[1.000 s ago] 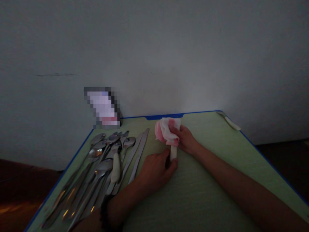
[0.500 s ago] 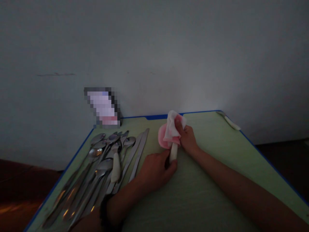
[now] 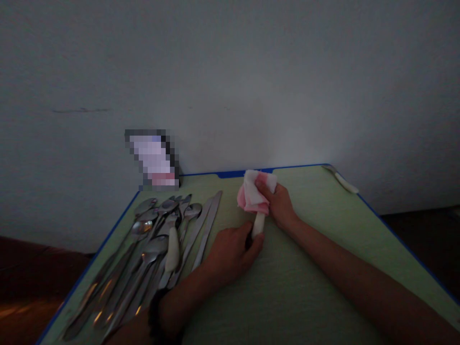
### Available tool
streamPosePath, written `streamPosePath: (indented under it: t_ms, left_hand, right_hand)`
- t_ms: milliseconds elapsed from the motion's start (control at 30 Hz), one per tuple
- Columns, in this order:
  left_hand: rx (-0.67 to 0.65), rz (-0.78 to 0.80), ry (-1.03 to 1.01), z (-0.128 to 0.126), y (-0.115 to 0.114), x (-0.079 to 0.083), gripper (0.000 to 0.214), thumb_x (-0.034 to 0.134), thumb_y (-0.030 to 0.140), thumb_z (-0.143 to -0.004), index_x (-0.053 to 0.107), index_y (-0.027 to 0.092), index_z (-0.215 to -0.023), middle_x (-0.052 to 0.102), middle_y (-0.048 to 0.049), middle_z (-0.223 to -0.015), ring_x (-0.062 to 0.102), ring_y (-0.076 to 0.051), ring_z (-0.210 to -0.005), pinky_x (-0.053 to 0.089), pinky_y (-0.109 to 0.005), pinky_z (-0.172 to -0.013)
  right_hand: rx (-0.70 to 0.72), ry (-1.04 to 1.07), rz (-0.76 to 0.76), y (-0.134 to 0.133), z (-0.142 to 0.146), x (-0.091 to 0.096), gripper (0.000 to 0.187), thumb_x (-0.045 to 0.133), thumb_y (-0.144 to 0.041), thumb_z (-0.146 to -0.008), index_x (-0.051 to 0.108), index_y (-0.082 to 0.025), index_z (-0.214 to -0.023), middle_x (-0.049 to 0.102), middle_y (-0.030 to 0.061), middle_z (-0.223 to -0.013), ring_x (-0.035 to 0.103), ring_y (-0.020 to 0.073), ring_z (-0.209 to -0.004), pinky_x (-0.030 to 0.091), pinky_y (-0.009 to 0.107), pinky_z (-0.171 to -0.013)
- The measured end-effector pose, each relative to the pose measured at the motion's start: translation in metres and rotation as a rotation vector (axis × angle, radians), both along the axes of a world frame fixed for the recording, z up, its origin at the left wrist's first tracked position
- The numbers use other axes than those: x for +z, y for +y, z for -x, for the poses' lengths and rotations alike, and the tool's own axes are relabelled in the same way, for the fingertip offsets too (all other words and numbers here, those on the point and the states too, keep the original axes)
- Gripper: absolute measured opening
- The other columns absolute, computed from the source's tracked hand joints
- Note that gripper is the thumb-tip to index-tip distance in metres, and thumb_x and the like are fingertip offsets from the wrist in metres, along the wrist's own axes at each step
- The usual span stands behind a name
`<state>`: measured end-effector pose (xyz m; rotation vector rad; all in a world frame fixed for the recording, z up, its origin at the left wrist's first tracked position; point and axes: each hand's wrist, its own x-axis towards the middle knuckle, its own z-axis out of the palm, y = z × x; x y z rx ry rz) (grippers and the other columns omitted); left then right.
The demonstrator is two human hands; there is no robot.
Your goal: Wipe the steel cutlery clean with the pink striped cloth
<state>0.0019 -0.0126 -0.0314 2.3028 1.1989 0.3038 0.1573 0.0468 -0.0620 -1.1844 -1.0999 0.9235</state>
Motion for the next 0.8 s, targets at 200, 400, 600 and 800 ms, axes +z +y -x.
streamPosePath:
  t_ms: [200,400,600,800]
  left_hand:
    - [0.014,0.046,-0.068,0.001,0.002,-0.002,0.030,0.035,0.040,-0.089,0.048,0.019,-0.073,0.054,0.0010,-0.059,0.049,-0.013,-0.053,0.028,-0.024,-0.050]
    - [0.075,0.214,-0.267,0.002,0.005,0.000,0.036,0.031,0.041,-0.091,0.047,0.018,-0.068,0.052,0.0027,-0.058,0.050,-0.011,-0.054,0.034,-0.023,-0.054]
    - [0.120,0.249,-0.350,0.003,0.008,-0.001,0.040,0.030,0.042,-0.091,0.047,0.018,-0.064,0.050,0.0027,-0.057,0.049,-0.011,-0.055,0.035,-0.023,-0.054]
    - [0.094,0.209,-0.267,0.003,0.008,0.001,0.037,0.032,0.041,-0.090,0.049,0.018,-0.067,0.051,0.0034,-0.056,0.051,-0.012,-0.053,0.035,-0.023,-0.054]
  right_hand:
    - [-0.006,0.033,0.014,-0.005,0.001,0.006,0.038,0.051,-0.055,-0.076,0.057,-0.019,-0.067,0.053,-0.0005,-0.057,0.043,0.0109,-0.050,0.031,0.023,-0.045]
    - [0.042,0.100,-0.016,0.001,0.001,0.001,0.034,0.051,-0.049,-0.077,0.057,-0.018,-0.067,0.057,-0.0005,-0.062,0.049,0.0125,-0.059,0.038,0.024,-0.057]
    - [0.219,0.242,0.030,0.007,-0.001,-0.004,0.029,0.063,-0.041,-0.068,0.063,-0.017,-0.083,0.065,0.0016,-0.076,0.054,0.0126,-0.064,0.040,0.024,-0.061]
    - [0.218,0.177,0.040,0.009,-0.006,-0.005,0.034,0.062,-0.047,-0.069,0.063,-0.015,-0.078,0.063,0.0010,-0.068,0.051,0.0106,-0.056,0.037,0.022,-0.053]
